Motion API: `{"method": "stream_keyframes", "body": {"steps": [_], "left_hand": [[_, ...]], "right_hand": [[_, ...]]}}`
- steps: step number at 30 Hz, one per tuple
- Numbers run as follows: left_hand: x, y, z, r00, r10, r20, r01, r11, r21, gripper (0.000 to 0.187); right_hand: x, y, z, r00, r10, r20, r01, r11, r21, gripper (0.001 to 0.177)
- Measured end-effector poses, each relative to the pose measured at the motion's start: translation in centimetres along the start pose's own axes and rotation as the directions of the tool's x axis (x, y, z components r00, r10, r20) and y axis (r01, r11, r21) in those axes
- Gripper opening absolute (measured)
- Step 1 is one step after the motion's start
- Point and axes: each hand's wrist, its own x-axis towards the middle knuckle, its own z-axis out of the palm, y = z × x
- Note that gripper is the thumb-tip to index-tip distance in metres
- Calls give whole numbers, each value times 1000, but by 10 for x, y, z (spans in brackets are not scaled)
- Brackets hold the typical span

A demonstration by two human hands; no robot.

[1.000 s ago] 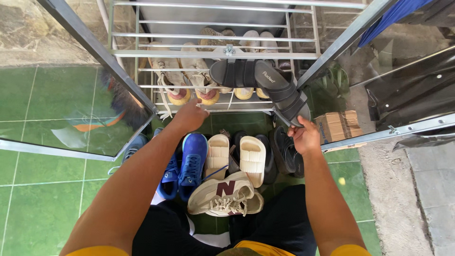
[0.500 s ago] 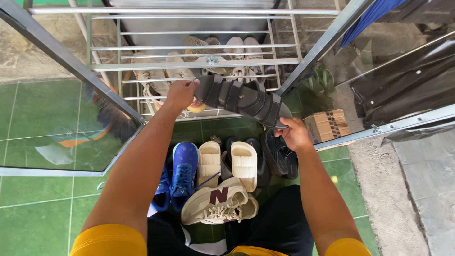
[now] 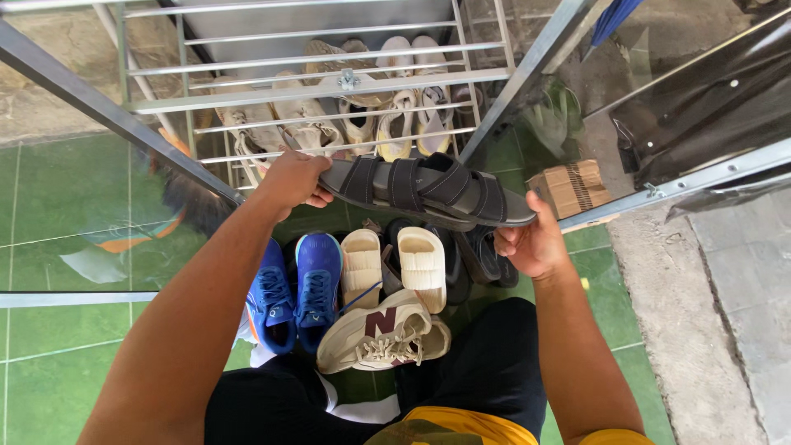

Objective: The person removes multiple pairs of shoes from a metal shoe rack and places them on the floor. They then use a small brush to sweep the empty shelves and brush the soles of the shoes.

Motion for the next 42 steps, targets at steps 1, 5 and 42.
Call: {"method": "stream_keyframes", "body": {"steps": [1, 5, 42], "left_hand": [[-4, 1, 1, 1000, -5, 5, 5, 1000, 7, 38], [-18, 8, 2, 999, -25, 23, 25, 1000, 10, 39], [-29, 6, 6, 910, 361, 204, -171, 775, -608, 50]], "right_hand": [[-8, -3, 4, 1000, -19, -7, 19, 1000, -17, 53], [-30, -10, 19, 986, -127, 112, 123, 992, 43, 64], [-72, -18, 68, 847, -478, 234, 388, 254, -886, 8]]}}
